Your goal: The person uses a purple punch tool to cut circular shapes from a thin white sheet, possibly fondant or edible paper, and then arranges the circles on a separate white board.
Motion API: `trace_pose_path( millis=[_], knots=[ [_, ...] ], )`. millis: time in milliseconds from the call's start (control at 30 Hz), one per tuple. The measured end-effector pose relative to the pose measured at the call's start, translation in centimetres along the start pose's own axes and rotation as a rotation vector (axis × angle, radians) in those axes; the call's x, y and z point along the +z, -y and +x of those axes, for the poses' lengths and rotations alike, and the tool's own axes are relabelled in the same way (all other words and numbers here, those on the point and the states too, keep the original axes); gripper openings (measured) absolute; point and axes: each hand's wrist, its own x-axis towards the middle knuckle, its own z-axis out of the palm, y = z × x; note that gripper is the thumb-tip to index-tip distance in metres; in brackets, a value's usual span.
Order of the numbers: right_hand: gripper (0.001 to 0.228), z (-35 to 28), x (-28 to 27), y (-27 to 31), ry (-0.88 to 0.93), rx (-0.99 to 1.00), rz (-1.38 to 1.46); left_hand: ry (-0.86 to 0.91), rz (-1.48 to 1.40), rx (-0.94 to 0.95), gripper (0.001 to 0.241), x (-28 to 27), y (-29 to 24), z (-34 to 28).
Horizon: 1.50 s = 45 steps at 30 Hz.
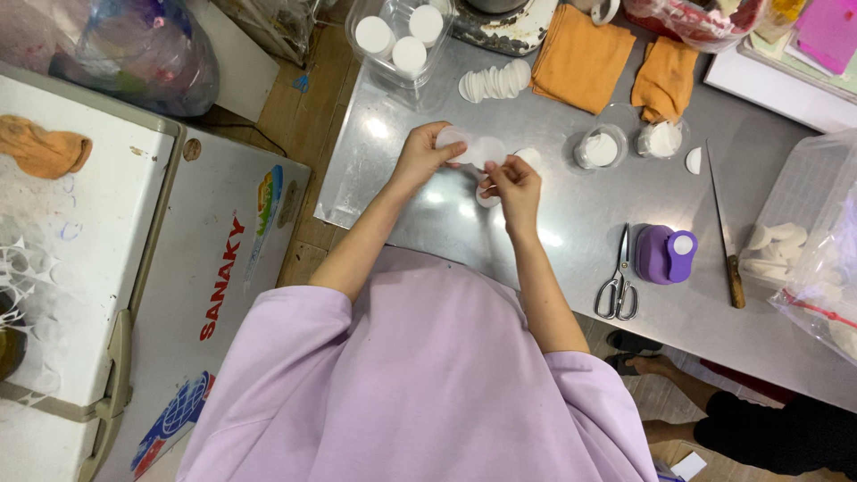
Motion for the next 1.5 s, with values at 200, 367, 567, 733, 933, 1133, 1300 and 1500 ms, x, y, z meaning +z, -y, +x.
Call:
trace_pose_path(
  millis=[200,367,567,733,933,1133,1300,1500],
  knots=[
    [0.019,-0.9,-0.2,6.1,-0.032,-0.049,0.008,0.002,-0.053,0.013,0.025,1.4,-7.9,-1.7],
    [0.017,-1.4,0.1,7.3,0.019,-0.133,-0.142,-0.007,-0.012,0.026,0.025,2.3,-10.8,-3.0],
    [0.018,-1.5,2.1,7.3,0.136,-0.111,-0.183,0.078,0.139,0.033,0.037,3.0,-10.4,-2.7],
    [0.027,-1.2,0.8,7.2,0.145,-0.099,-0.304,-0.004,0.566,0.213,0.047,-2.3,-6.2,-0.4],
    [0.027,-1.1,-6.4,3.6,-0.026,-0.092,-0.521,-0.114,0.988,0.107,0.037,-7.3,2.6,-0.3],
    [0.051,-1.7,-10.1,-2.5,-0.186,0.047,-1.002,-0.397,1.201,0.296,0.039,-4.5,2.4,-1.2],
    [0.059,-1.2,-8.1,-4.1,-0.304,0.002,-1.080,-0.221,1.404,0.194,0.020,-4.6,3.5,-0.5],
    [0.057,0.3,-7.1,-4.0,-0.278,0.055,-1.063,0.010,1.413,0.282,0.034,1.7,4.4,-0.4]
  ],
)
